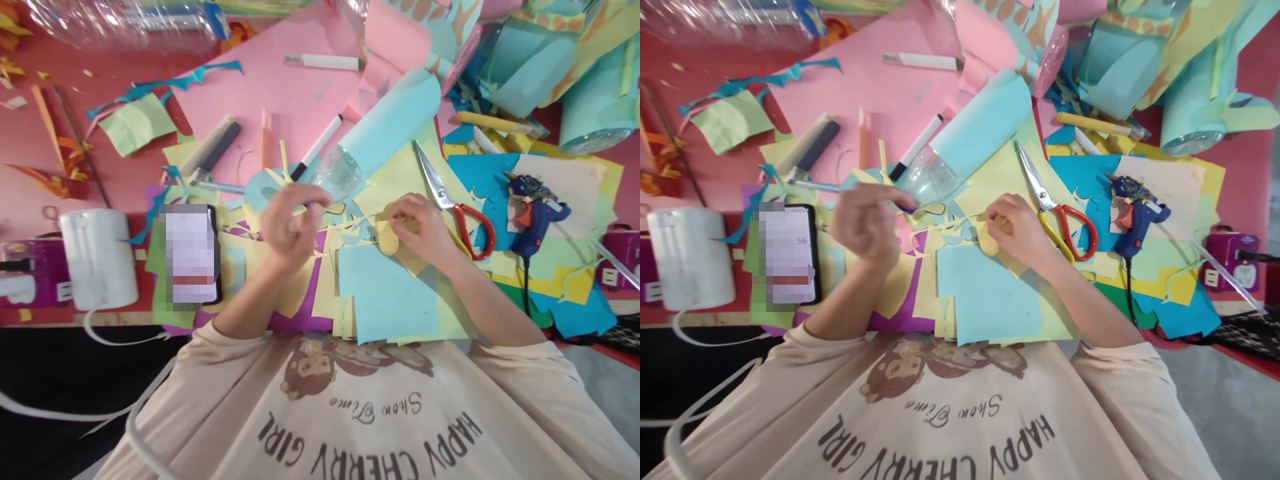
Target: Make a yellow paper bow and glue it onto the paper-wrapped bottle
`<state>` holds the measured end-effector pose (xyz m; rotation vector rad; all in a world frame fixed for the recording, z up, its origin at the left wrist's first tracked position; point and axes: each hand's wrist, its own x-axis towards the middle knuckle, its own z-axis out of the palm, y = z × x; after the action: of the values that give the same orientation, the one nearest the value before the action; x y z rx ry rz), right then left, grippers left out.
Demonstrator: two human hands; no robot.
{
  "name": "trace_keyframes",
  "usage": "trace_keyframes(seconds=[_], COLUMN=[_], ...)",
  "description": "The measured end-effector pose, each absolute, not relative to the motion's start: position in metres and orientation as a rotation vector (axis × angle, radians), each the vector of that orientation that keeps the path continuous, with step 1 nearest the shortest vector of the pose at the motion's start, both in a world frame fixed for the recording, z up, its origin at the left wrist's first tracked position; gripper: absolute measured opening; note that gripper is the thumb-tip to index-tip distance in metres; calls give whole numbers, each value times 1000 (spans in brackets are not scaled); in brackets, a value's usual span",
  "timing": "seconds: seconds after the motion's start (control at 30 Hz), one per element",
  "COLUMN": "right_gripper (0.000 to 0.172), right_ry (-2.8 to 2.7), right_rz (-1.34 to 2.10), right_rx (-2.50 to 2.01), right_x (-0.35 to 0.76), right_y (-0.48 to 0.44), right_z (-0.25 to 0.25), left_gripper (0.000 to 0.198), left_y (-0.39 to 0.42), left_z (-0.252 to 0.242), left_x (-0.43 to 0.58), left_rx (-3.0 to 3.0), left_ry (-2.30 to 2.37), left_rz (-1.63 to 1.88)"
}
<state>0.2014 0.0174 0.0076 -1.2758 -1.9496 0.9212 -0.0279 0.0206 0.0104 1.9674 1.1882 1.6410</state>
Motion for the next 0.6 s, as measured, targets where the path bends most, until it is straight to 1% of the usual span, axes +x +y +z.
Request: trace_keyframes(seconds=[0.03, 0.07, 0.1, 0.17, 0.23, 0.37, 0.4, 0.5, 0.6], right_gripper=[13, 14, 15, 17, 18, 12, 14, 29, 34], right_ry=[-1997, -2038, -2068, -2081, -2039, -1991, -2008, -2085, -2124], right_rz=[854, 806, 774, 741, 724, 747, 769, 847, 923], right_rx=[-1268, -1268, -1273, -1294, -1326, -1300, -1266, -1174, -1122], right_x=[201, 201, 201, 201, 201, 201, 201, 201, 201], right_y=[17, 17, 16, 15, 15, 17, 17, 17, 15], right_z=[5, 3, 1, 0, 1, 5, 5, 7, 9], left_gripper=[19, 18, 18, 24, 28, 38, 40, 42, 45], left_y=[26, 32, 38, 47, 50, 44, 42, 39, 38], left_z=[11, 12, 11, 8, 5, 5, 6, 7, 5], left_x=[-35, -42, -49, -57, -59, -48, -45, -39, -36], left_rx=[1976, 2028, 2123, 2252, 2248, 1977, 1931, 1804, 1704], left_ry=[1292, 1379, 1445, 1575, 1578, 1594, 1585, 1564, 1531], left_rz=[1715, 1716, 1619, 1319, 1130, 989, 975, 925, 886])
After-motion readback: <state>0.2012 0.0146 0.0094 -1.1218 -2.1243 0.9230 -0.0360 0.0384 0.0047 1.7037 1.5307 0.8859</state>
